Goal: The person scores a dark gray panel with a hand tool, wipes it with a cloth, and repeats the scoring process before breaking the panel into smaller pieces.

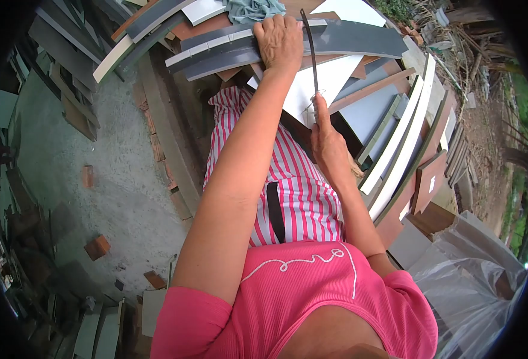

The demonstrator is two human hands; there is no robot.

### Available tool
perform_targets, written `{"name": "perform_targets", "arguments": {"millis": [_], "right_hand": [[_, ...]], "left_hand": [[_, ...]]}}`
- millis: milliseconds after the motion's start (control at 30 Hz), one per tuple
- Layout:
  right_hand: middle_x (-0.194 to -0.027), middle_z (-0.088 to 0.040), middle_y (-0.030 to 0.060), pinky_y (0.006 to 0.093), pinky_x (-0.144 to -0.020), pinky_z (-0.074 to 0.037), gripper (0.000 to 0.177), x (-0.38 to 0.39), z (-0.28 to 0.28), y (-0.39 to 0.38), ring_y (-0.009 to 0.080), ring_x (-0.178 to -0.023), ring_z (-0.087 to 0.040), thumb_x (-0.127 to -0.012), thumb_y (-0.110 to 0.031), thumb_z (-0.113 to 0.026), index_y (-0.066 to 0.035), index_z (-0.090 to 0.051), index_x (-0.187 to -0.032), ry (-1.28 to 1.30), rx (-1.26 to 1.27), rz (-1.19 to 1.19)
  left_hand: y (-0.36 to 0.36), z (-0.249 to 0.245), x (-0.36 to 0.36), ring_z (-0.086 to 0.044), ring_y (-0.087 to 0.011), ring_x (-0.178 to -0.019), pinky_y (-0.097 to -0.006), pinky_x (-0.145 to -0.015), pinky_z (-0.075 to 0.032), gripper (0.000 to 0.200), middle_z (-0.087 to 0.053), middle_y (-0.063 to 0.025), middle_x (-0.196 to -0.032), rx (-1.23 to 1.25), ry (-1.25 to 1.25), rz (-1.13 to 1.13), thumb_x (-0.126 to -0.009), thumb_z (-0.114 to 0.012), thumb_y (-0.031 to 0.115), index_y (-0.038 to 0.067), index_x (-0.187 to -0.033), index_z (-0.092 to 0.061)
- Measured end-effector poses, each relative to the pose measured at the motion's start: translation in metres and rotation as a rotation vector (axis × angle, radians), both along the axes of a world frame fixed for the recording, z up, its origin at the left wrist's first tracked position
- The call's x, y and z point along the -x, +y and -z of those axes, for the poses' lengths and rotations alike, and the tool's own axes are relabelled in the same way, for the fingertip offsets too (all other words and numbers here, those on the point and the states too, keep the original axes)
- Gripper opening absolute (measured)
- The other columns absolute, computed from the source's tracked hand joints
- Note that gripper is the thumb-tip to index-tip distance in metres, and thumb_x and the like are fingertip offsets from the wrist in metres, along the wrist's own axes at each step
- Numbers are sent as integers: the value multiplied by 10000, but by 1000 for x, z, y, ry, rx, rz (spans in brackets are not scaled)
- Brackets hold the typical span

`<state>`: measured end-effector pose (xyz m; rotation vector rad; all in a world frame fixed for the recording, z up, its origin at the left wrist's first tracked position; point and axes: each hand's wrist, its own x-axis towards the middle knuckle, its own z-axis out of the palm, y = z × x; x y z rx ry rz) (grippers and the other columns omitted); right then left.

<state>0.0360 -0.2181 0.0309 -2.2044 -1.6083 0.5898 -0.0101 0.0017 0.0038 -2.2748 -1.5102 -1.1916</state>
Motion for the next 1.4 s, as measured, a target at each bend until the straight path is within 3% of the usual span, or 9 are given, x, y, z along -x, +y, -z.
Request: {"name": "perform_targets", "arguments": {"millis": [233, 533, 800, 867, 967, 1167, 1400], "right_hand": [[-938, -630, 309, 508, -710, -502, 650, -15, -14, 3, 447, -840, -647, -929, -30, -428, -193, -157, -1497, 90, -34, 23], [-776, -620, 312, 542, -660, -460, 631, -24, -12, 105, 460, -723, -625, -921, -66, -428, -221, -189, -1484, 23, -203, -7], [-690, -613, 264, 527, -632, -472, 680, -9, 3, 13, 430, -676, -630, -872, -21, -474, -179, -205, -1476, 7, -79, 32], [-681, -605, 266, 534, -619, -472, 711, -8, 7, 1, 427, -662, -631, -865, -2, -483, -180, -186, -1486, 14, -249, -20], [-710, -618, 266, 537, -625, -474, 677, -7, -5, 20, 425, -681, -636, -885, -26, -470, -185, -198, -1484, 4, -93, 19], [-745, -627, 291, 523, -621, -474, 627, -17, -3, 61, 441, -666, -632, -938, -73, -434, -219, -169, -1488, 6, -195, 13], [-728, -639, 255, 540, -642, -481, 643, -16, -8, 77, 431, -708, -640, -894, -59, -466, -184, -221, -1475, 1, -190, 20]], "left_hand": [[2, 4, 2, -537, -251, -893, -413, -875, -330, 223, -604, -74, -877, -28, 23, 25, -906, -568, 299, 89, -879, -639], [1, 3, 3, -534, -266, -905, -428, -901, -326, 245, -594, -92, -880, -11, 61, 24, -915, -555, 304, 73, -895, -634], [1, 4, 2, -538, -266, -894, -422, -878, -329, 239, -604, -91, -883, -16, 64, 12, -917, -555, 300, 77, -895, -636], [0, 3, 3, -543, -268, -894, -424, -871, -331, 243, -614, -88, -895, -2, 49, 38, -924, -546, 299, 78, -899, -644], [1, 4, 1, -538, -257, -883, -417, -883, -326, 237, -605, -90, -861, -27, 68, 23, -906, -571, 302, 76, -900, -643], [0, 3, 2, -545, -268, -893, -423, -868, -336, 220, -620, -83, -901, 3, 56, -6, -915, -549, 285, 86, -891, -639], [0, 4, 1, -540, -261, -902, -419, -891, -330, 268, -608, -98, -891, 3, 87, -2, -923, -546, 316, 72, -929, -656]]}}
